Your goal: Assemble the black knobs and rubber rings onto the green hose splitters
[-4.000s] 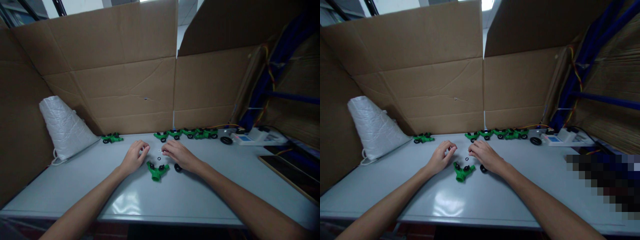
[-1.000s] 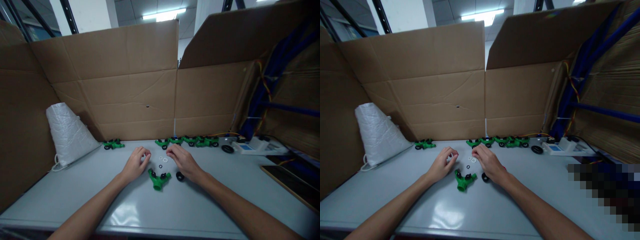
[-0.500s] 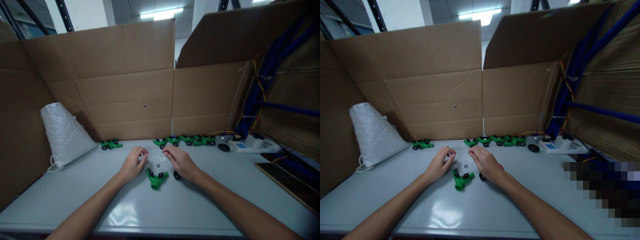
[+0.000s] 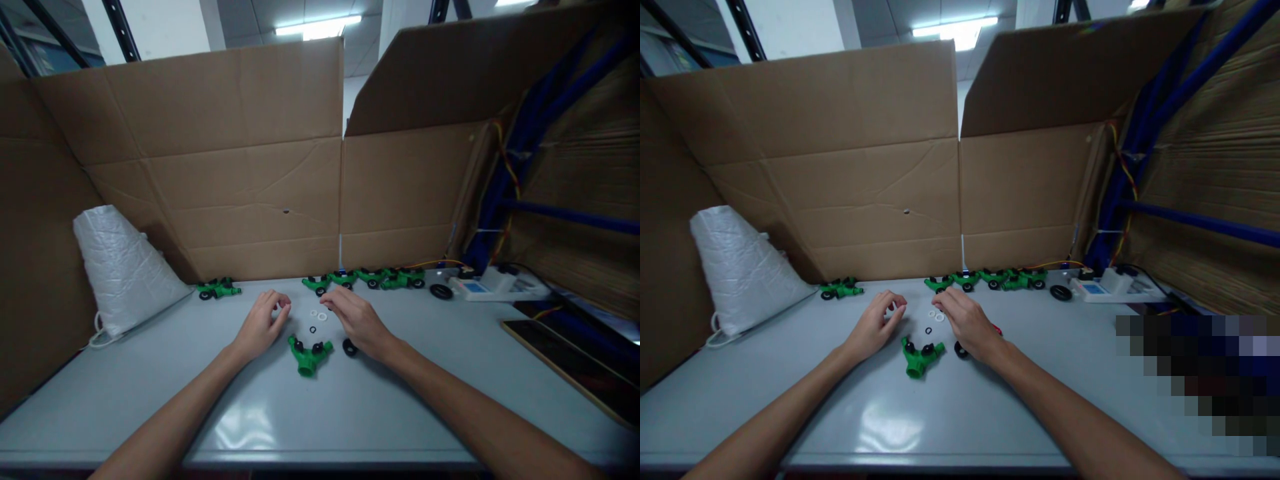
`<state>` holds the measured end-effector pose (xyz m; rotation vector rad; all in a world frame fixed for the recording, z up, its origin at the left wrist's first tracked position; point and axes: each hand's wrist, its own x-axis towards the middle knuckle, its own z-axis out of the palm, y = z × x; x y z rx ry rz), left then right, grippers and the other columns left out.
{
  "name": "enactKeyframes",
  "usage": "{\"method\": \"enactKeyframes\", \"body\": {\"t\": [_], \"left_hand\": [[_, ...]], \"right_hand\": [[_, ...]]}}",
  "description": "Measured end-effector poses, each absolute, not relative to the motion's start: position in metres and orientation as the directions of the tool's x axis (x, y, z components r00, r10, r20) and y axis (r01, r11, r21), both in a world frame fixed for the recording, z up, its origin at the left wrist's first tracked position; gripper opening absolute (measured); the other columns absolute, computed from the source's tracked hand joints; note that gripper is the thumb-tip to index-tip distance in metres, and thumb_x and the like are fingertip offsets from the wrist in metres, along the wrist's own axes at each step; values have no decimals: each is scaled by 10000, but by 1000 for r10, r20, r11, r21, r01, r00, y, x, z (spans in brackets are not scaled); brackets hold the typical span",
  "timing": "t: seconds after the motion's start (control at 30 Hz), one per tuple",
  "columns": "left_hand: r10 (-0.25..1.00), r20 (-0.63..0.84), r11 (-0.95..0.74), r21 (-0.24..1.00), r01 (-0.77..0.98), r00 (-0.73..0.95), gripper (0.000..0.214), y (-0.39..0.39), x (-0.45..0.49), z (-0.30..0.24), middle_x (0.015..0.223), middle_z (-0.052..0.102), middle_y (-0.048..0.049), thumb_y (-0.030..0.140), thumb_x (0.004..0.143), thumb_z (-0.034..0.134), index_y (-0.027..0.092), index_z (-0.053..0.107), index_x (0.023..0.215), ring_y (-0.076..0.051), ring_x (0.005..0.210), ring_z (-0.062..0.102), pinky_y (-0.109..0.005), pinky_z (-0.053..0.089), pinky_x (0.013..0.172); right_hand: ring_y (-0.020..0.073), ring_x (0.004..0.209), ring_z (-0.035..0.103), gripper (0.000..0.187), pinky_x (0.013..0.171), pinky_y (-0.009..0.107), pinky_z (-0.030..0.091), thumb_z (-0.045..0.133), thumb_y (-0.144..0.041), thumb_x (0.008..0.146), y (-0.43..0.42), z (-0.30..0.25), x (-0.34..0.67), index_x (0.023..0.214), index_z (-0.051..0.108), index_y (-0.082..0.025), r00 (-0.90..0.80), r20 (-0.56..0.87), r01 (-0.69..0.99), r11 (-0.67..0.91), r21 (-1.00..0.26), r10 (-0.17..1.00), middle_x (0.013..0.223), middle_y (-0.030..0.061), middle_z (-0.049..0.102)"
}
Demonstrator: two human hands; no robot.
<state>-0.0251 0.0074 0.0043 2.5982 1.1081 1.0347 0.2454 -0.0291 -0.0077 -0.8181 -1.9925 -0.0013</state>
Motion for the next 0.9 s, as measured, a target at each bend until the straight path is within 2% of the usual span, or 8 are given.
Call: {"method": "enactKeyframes", "body": {"t": [0.37, 0.57, 0.7, 0.9], "left_hand": [[675, 541, -723, 351, 595, 501, 140, 10, -26, 4, 1068, 660, -69, 308, 1089, 520, 235, 639, 1078, -254, 1034, 604, -422, 484, 967], [675, 530, -726, 348, 594, 514, 166, 8, -26, 4, 1093, 651, -81, 332, 1104, 491, 237, 627, 1105, -264, 1062, 591, -443, 483, 983], [678, 529, -721, 343, 602, 511, 169, 8, -26, 4, 1098, 647, -82, 342, 1106, 487, 240, 622, 1115, -267, 1061, 592, -449, 485, 986], [665, 545, -732, 338, 592, 511, 157, 8, -26, 3, 1104, 655, -83, 338, 1099, 500, 245, 627, 1108, -272, 1075, 601, -444, 497, 983]], "right_hand": [[232, 982, 626, 292, 869, 356, 532, 448, -73, 1083, -28, -11, 247, 1230, 630, -248, -384, 734, 515, 790, -334, 561, 1073, 78, 640], [214, 928, 629, 216, 842, 340, 528, 479, -125, 1099, -29, -8, 246, 1185, 642, -237, -369, 717, 521, 770, -368, 591, 1041, 62, 634], [226, 972, 637, 164, 876, 353, 524, 491, -164, 1111, -31, -6, 246, 1135, 640, -230, -350, 719, 536, 758, -371, 600, 1048, 66, 649], [228, 955, 638, 152, 867, 359, 528, 492, -191, 1119, -31, -5, 245, 1087, 634, -234, -360, 717, 551, 756, -353, 597, 1012, 61, 649]]}}
